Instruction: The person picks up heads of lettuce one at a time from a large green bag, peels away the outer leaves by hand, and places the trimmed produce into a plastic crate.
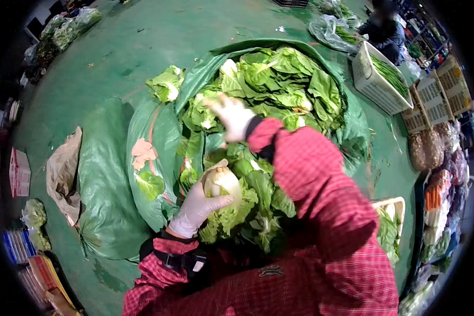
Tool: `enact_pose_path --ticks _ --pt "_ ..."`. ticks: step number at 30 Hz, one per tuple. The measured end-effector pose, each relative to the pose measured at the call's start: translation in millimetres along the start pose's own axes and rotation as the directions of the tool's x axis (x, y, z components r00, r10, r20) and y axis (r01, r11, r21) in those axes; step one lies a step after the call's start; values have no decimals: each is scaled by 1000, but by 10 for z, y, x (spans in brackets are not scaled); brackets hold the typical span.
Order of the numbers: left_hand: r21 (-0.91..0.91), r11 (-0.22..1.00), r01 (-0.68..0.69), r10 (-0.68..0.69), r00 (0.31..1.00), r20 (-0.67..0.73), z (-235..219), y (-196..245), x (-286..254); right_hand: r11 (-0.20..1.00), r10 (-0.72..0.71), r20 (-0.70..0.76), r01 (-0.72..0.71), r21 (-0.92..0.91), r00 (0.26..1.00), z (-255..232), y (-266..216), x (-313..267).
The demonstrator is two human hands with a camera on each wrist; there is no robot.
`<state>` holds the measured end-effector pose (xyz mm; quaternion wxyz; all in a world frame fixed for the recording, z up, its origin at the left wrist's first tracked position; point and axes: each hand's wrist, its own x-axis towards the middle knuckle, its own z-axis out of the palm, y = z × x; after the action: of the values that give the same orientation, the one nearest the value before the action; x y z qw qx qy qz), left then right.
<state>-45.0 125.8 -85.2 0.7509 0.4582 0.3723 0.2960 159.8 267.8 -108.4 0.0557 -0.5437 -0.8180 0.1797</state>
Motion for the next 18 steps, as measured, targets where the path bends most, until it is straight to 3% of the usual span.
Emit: enact_pose_path --ticks 2,3,5,7,10,11,13,14,15,16,18 --pt "60 998 11 -10 1000 -24 -58 143 2 975 163 159 -134 -178 974 233 -387 386" --pt "66 998 -12 15 999 -40 -84 166 11 957 239 163 -205 -205 957 493 -405 630" --pt "171 985 -34 44 997 -58 -164 171 50 916 394 119 -378 -137 911 572 -361 849" --pt "148 989 -11 24 996 -88 -194 127 93 876 469 25 -469 111 883 659 -105 885" --pt "137 989 54 -35 990 -137 -163 175 74 850 367 -79 -300 433 927 662 522 886" --pt "140 989 48 -30 991 -131 -182 174 79 783 336 -84 -229 578 938 498 659 766" --pt "149 989 27 -11 994 -113 -217 153 107 594 267 -176 -18 805 947 767 1427 613" --pt "104 989 107 -99 991 -86 -256 138 116 394 310 -105 -27 919 945 516 1350 280" --pt "-66 995 76 -80 995 -55 -243 151 93 175 335 -29 -31 984 942 286 1192 -77" --pt "-72 997 -17 12 998 -64 -244 114 87 -212 233 110 -60 975 966 237 1175 -265" --pt "-66 986 -154 153 988 -31 -226 155 52 -189 163 33 -1 982 986 192 912 -517"
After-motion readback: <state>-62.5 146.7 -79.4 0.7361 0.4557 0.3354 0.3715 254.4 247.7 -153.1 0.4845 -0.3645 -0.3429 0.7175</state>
